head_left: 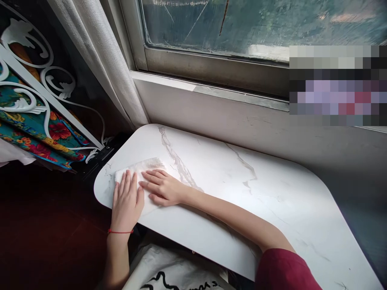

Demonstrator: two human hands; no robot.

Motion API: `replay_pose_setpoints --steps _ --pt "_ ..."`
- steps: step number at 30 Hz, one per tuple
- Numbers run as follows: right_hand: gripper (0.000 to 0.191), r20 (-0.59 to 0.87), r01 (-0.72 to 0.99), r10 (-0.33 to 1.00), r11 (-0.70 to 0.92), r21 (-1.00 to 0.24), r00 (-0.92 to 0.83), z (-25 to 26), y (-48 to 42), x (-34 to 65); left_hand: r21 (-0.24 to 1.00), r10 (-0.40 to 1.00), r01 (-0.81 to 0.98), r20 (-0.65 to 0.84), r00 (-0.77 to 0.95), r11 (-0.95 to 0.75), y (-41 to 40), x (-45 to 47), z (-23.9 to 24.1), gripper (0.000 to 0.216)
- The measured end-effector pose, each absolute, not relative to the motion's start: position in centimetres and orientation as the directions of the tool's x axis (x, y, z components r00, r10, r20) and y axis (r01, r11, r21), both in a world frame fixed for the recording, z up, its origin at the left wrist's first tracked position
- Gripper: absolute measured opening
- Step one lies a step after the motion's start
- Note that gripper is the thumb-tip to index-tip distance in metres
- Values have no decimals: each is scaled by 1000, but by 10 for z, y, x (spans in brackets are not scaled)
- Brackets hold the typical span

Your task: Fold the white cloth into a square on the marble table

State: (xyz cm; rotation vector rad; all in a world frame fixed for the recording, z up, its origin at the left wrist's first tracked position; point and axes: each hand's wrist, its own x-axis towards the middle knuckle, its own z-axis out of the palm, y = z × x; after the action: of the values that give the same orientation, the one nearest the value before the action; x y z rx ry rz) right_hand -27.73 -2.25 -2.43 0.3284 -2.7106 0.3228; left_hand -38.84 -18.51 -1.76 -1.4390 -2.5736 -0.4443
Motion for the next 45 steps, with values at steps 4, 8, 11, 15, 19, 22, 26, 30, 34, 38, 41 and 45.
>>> replay_pose_setpoints --steps 4,8,11,15,19,22,26,30,34,38,41,45 --pt "53 398 -205 -141 971 -122 -907 -26 -29 -295 117 781 814 232 -579 569 -169 -395 -11 60" --pt "53 421 -131 -78 987 -97 -903 -29 -22 -327 44 801 814 156 -578 579 -144 -427 -3 63" --pt "53 441 -60 -9 993 -103 -897 -32 -9 -351 10 816 824 132 -562 566 -118 -458 4 63" --pt "50 439 51 109 989 -142 -892 -33 17 -371 -26 865 867 86 -495 498 -74 -486 12 60" --pt "52 410 147 204 975 -165 -889 -32 48 -378 -38 907 909 100 -409 414 -29 -495 14 57" --pt "53 403 225 278 959 -173 -872 -33 68 -379 -1 911 924 163 -378 383 -3 -496 10 54" --pt "56 395 296 346 937 -185 -851 -35 86 -376 78 911 943 243 -334 324 19 -495 3 52" --pt "56 413 331 395 918 -221 -821 -38 100 -371 140 907 947 274 -319 291 34 -492 -3 52" --pt "53 469 324 408 912 -252 -784 -39 103 -367 156 906 942 267 -329 296 37 -489 -5 53" --pt "56 446 356 424 905 -233 -788 -38 84 -353 147 930 957 238 -279 250 23 -481 -5 54" --pt "61 428 377 434 901 -215 -793 -40 63 -331 128 947 969 220 -234 210 5 -467 -6 54" --pt "63 452 341 389 921 -186 -802 -45 42 -300 93 965 979 172 -197 184 -17 -443 -7 55"
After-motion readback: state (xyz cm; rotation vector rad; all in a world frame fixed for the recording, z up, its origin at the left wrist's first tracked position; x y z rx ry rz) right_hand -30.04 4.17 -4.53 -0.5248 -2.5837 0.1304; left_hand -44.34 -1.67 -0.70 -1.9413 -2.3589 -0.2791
